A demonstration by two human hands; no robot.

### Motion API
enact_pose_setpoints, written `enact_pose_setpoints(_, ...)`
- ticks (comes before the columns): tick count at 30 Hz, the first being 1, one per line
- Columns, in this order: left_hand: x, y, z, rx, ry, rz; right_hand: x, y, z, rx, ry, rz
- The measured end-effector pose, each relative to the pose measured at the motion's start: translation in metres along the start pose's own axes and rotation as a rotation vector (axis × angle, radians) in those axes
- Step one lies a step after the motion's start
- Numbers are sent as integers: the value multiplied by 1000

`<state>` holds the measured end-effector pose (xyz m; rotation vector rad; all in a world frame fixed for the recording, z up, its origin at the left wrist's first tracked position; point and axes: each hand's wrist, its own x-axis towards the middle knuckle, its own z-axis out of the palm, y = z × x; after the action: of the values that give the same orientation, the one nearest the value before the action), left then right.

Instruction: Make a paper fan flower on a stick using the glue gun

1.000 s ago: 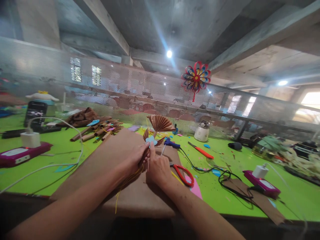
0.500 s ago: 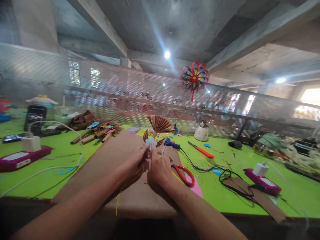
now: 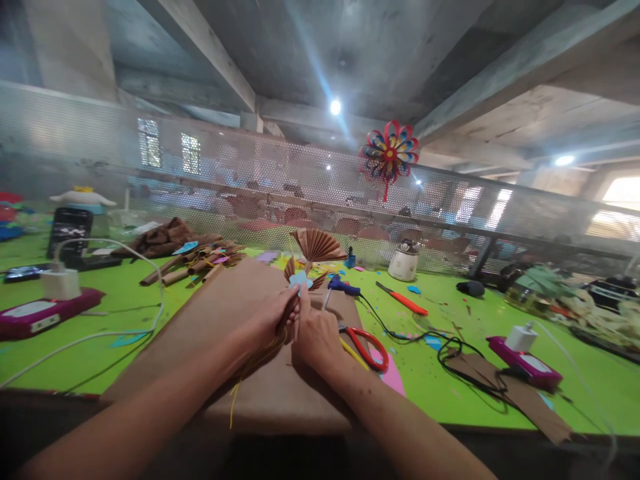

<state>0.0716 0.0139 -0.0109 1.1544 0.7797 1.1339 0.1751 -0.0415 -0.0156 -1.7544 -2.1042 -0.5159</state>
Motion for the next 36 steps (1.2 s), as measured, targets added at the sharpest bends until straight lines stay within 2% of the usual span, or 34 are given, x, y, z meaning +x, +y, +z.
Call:
enact_pose_setpoints(7, -2, 1, 0, -72, 1, 0, -2, -4, 0, -1, 0, -37)
enact_pose_setpoints(17, -4, 4, 4, -204, 19, -81, -4, -3, 1, -50, -18, -57)
enact_pose_setpoints(23, -3, 3, 2, -182, -19, -45, -2, -1, -4, -8, -4, -35)
enact_pose_setpoints(29, 0, -5, 2, -70, -66, 29, 8, 13, -11, -34, -10, 62)
enact_pose_setpoints(36, -2, -6, 4, -39, -89, 22, 14, 27, -11, -61, -3, 42)
